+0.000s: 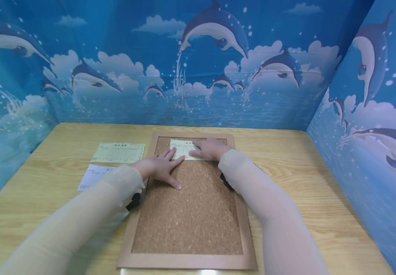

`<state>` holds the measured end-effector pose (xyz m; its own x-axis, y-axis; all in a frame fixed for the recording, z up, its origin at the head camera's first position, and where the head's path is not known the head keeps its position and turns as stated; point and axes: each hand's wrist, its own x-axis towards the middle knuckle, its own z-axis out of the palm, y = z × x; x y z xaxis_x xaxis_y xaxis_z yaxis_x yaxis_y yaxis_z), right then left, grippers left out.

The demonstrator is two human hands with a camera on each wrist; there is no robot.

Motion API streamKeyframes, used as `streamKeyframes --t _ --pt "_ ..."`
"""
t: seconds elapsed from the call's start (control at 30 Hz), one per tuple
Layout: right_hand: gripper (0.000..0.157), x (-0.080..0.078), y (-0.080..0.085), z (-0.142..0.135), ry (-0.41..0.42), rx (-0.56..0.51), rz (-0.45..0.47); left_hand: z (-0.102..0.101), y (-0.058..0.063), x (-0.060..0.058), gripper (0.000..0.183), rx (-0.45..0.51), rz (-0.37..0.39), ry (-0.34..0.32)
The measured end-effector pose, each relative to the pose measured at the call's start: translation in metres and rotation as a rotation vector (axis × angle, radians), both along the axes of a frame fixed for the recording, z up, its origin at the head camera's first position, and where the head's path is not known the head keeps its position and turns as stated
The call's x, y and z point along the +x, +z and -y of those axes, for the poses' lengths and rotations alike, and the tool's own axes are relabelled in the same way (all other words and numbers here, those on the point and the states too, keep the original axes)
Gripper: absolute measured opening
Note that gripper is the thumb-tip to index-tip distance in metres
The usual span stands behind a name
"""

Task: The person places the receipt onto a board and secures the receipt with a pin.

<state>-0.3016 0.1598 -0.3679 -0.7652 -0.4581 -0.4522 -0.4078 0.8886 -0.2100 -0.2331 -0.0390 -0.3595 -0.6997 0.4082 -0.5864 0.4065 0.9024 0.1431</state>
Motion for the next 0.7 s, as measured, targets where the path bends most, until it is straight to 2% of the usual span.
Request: streamKeyframes --t 0.17,0.43,0.7 --pt "0.073 -0.0006 -0.0004 0.001 -0.004 -0.007 0.013 0.0009 -0.0003 -0.0002 0.11 -0.003 0.001 -0.001" --pt "0.072 -0.002 0.0018 0.0018 -0.038 -0.021 0.084 -0.0017 -0.0044 -0.0027 0.114 -0.021 0.038 0.016" --pt "0.072 -0.0034 0.0064 0.0026 -0.044 -0.031 0.11 -0.0011 0.0021 0.0022 0.11 0.007 0.01 0.022"
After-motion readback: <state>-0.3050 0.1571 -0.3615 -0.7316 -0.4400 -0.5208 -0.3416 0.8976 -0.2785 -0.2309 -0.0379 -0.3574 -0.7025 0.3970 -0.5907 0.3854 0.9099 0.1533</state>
